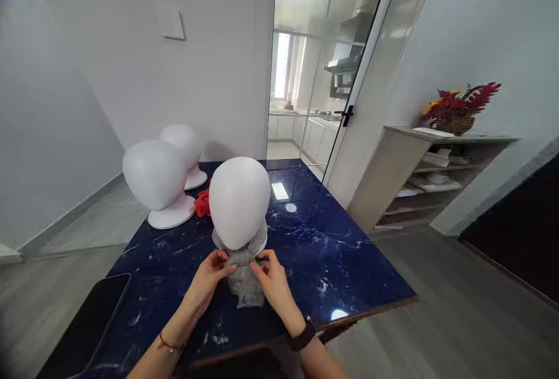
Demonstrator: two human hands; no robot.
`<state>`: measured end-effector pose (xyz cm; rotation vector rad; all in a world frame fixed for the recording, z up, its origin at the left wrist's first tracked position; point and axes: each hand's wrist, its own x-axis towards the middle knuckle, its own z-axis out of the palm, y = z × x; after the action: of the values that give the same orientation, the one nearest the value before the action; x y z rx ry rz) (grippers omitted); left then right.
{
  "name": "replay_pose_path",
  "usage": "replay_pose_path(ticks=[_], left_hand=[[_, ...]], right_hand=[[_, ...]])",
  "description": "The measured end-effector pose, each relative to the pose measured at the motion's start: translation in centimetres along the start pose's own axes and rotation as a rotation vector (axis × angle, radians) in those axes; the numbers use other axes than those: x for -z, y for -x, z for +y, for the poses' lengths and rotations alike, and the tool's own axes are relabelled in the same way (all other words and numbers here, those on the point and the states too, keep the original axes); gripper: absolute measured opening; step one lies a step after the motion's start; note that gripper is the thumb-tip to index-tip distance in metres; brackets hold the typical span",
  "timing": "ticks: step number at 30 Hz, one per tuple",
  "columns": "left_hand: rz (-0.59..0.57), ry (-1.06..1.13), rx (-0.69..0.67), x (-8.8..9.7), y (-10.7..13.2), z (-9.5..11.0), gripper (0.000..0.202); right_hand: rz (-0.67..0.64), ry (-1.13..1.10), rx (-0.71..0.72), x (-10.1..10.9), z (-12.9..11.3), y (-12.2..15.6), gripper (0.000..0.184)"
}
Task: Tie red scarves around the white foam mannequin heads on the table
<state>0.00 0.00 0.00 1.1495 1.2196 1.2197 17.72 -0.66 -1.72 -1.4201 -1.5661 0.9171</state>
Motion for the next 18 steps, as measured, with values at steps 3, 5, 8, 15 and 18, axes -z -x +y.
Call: replay_pose_path(ticks=[3, 5, 8, 15, 18], left_hand=[[-0.187, -0.147, 0.021, 2.4, 0.4, 1.1, 0.033], [-0.237, -0.294, 0.009, 4.3, 0.2, 2.1, 0.032], [-0.163, -0.569, -0.058, 6.8, -1.6, 3.5, 0.032], [-0.172, -0.744, -0.279, 5.3, -6.6, 1.9, 0.064], [-0.196, -0.714, -0.280, 4.4, -6.4, 0.8, 0.060]], right_hand=[[0.168, -0.025, 0.000, 2.7, 0.3, -0.2, 0.046], [0.188, 0.028, 0.028, 4.3, 0.8, -0.8, 0.043], [0.080, 0.196, 0.070, 5.8, 1.5, -2.9, 0.035], [-0.030, 0.479, 0.087, 3.1, 0.9, -7.1, 0.031], [0.033, 0.598, 0.062, 1.3, 0.7, -6.7, 0.032]])
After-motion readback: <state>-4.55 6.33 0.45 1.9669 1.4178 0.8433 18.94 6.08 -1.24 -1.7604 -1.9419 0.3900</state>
